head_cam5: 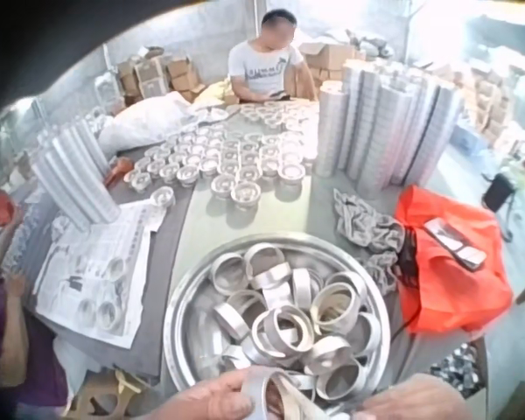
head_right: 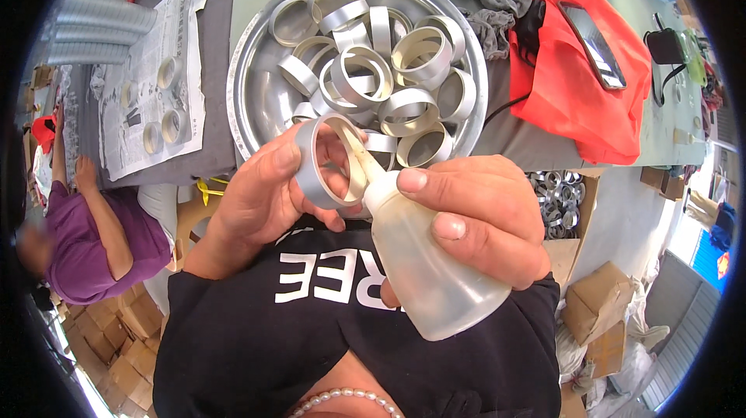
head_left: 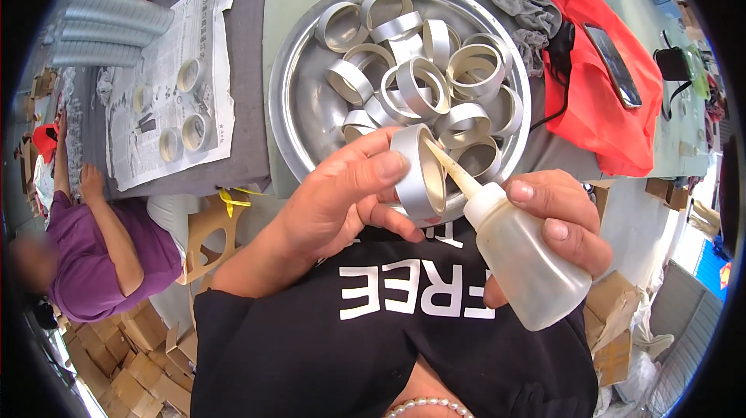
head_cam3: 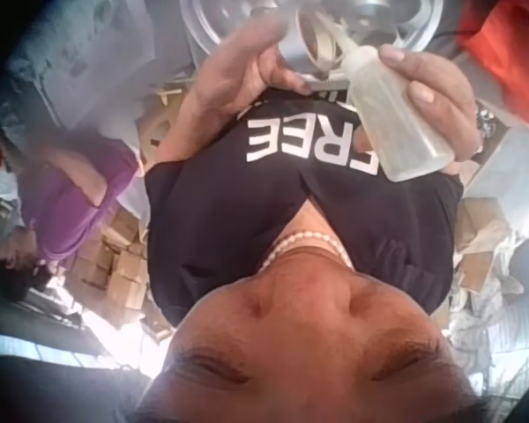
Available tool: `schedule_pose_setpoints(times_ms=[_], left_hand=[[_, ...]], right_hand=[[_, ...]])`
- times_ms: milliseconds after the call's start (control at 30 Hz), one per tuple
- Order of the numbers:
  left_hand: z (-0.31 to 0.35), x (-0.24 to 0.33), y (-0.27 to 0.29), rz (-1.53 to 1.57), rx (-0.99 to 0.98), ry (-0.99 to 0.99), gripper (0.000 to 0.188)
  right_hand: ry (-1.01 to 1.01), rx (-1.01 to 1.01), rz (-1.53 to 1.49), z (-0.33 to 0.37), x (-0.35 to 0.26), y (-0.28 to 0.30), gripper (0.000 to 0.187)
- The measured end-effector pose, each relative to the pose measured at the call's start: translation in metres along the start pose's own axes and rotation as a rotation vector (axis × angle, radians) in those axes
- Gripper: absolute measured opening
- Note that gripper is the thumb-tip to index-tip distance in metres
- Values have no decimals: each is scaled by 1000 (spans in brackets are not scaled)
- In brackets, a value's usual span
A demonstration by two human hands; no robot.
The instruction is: The person applies glue from a squeeze bottle to the inner edges of metal rings. They pick up each ring from a metal bowl, apply the adhesive, and place the ring onto a newspaper-covered surface. The process is repeated for multiple rings throughout the clip.
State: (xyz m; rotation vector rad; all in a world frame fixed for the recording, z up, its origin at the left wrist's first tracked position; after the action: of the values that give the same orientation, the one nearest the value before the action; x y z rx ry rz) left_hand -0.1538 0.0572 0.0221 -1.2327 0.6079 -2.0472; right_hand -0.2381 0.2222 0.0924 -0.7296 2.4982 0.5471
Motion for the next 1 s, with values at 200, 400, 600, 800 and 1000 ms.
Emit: schedule_pose_setpoints(times_ms=[200,400,600,800,1000], left_hand=[[4,17,-2,-369,43,-352,71],[11,36,-23,-739,71,-787,63],[17,34,-30,-1048,-28,-1078,55],[18,33,-31,-1154,-98,-1259,49],[50,83,17,-1054,339,-1137,63]], right_hand=[[-129,54,-28,-5,3,7,81],[-350,-26,-186,-5,16,30,82],[-703,508,-297,19,39,24,81],[-916,498,-305,20,59,25,70],[-1045,687,-1017,40,91,31,63]])
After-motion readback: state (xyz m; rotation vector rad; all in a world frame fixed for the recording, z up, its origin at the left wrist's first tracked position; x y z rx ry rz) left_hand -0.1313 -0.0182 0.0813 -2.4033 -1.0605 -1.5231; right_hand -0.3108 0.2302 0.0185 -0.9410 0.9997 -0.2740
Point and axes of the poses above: each hand's wrist, its own z-axis away from the middle knuckle, its own y-axis out of the back of the hand, x = y × z, the point moved 6 cm from there along -z, towards the middle knuckle, and after that the axes turned 7 degrees about x, right-handed, at the moved point
